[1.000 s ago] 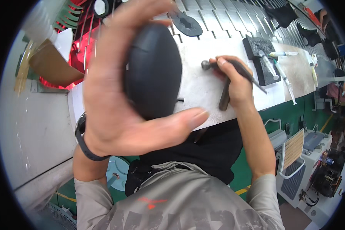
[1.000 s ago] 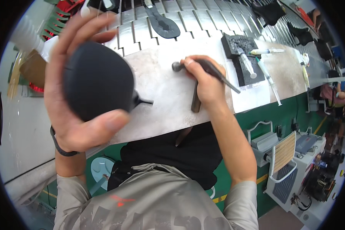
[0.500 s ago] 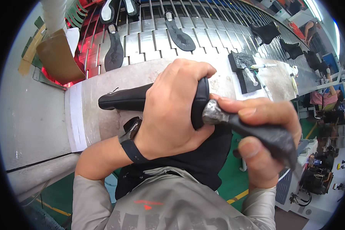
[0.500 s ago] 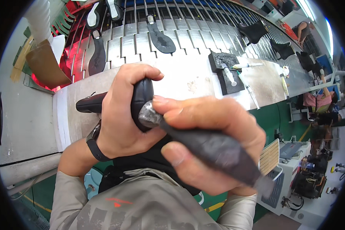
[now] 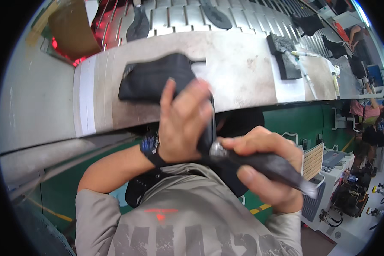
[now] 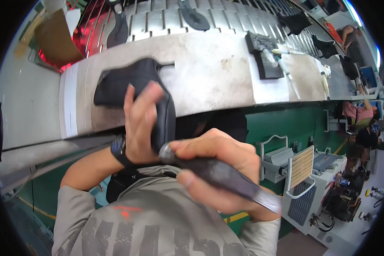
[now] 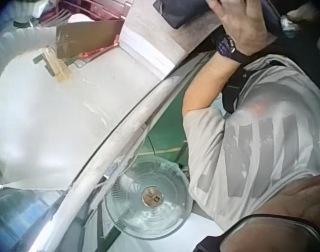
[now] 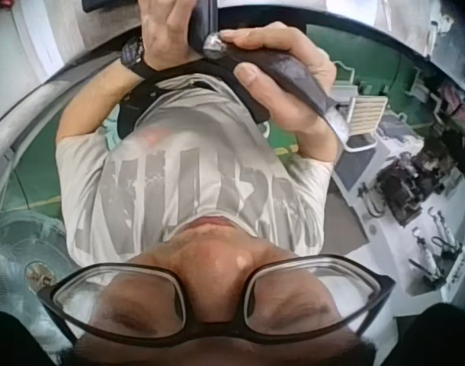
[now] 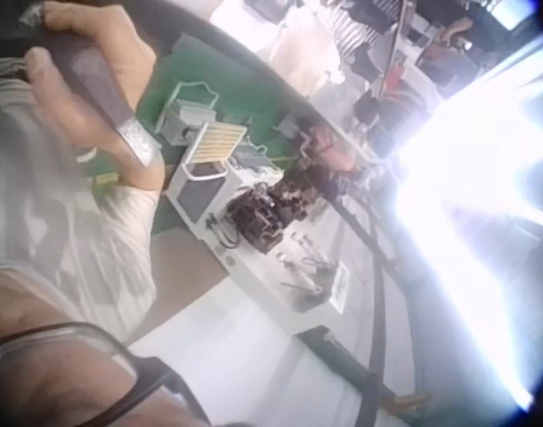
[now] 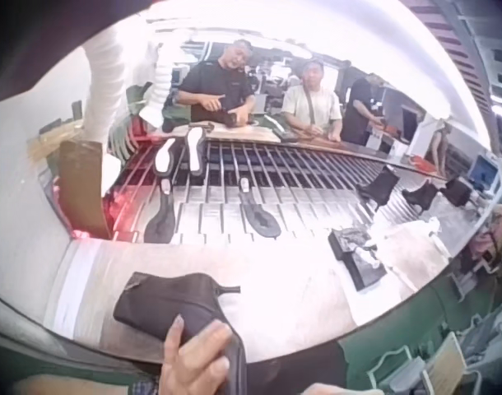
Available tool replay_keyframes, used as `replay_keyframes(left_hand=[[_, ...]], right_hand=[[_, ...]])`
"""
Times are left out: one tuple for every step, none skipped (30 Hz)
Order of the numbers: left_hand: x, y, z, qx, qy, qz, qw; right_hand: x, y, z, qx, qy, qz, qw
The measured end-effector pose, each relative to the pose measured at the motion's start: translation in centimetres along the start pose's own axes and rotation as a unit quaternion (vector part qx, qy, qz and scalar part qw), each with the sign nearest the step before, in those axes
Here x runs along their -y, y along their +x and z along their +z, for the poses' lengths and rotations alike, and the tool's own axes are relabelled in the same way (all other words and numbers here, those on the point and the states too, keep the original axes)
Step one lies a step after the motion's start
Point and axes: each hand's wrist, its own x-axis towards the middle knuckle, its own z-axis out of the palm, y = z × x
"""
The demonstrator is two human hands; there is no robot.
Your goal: The person smooths the leather upper of a black boot and hammers the edges to secure the shape. They then repeat the process with a second boot and place it back on the conveyor belt.
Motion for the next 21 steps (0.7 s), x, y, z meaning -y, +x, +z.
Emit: replay_keyframes(left_hand=[[0.2,-0.7,-0.3,0.051,0.050,-0.061,0.996],[1.3,-2.3,-0.1,0.085,0.097,-0.049,0.990],[1.8,-2.9,0.2,0.097,0.110,-0.041,0.988],[2.2,-3.4,0.3,0.108,0.128,-0.032,0.985],[2.4,-3.7,0.4,0.113,0.128,-0.042,0.984],[2.5,-3.4,0.5,0.105,0.133,-0.035,0.985],[2.4,-3.3,0.5,0.097,0.138,-0.028,0.985],[2.3,-3.6,0.4,0.101,0.137,-0.034,0.985],[2.4,-3.7,0.4,0.102,0.137,-0.034,0.985],[2.5,-3.8,0.4,0.103,0.138,-0.033,0.985],[2.3,-3.8,0.4,0.102,0.131,-0.038,0.985],[2.1,-3.8,0.6,0.103,0.129,-0.042,0.985],[1.9,-3.8,0.9,0.092,0.128,-0.047,0.986],[2.0,-3.7,1.0,0.080,0.127,-0.052,0.987],[2.3,-3.8,0.9,0.099,0.137,-0.039,0.985],[2.4,-3.9,0.9,0.100,0.134,-0.042,0.985],[2.5,-3.9,0.8,0.101,0.137,-0.042,0.985],[2.6,-3.7,1.0,0.099,0.141,-0.040,0.984],[2.5,-3.7,1.1,0.100,0.140,-0.040,0.984],[2.1,-3.6,1.3,0.080,0.132,-0.063,0.986],[1.9,-3.3,1.3,0.058,0.123,-0.086,0.987]], right_hand=[[-1.4,-1.2,2.0,-0.080,0.068,0.068,0.992],[-2.5,-2.4,3.8,-0.162,0.131,0.139,0.968],[-5.1,-3.7,4.4,-0.167,0.108,0.109,0.974],[-6.9,-4.5,5.2,-0.178,0.097,0.050,0.978],[-7.9,-5.4,5.8,-0.184,0.110,0.010,0.977],[-8.3,-5.7,6.5,-0.191,0.123,-0.032,0.973],[-8.4,-5.8,7.1,-0.205,0.105,-0.070,0.971],[-8.7,-5.7,7.6,-0.204,0.106,-0.063,0.971],[-9.1,-5.4,8.0,-0.235,0.122,-0.104,0.959],[-9.4,-5.1,8.2,-0.267,0.136,-0.146,0.943],[-9.0,-5.0,8.0,-0.271,0.142,-0.101,0.947],[-8.8,-4.6,7.6,-0.271,0.141,-0.097,0.947],[-8.7,-4.2,6.9,-0.224,0.112,-0.082,0.965],[-8.4,-3.7,6.3,-0.175,0.083,-0.068,0.979],[-7.6,-3.3,5.8,-0.176,0.104,-0.036,0.978],[-7.4,-2.5,5.0,-0.165,0.091,-0.028,0.982],[-7.0,-1.7,4.3,-0.151,0.095,-0.013,0.984],[-6.6,-0.8,3.7,-0.137,0.098,-0.001,0.986],[-5.8,0.5,3.3,-0.141,0.104,0.038,0.984],[-5.1,1.9,3.5,-0.170,0.116,0.072,0.976],[-4.9,3.1,2.9,-0.156,0.087,0.059,0.982]])
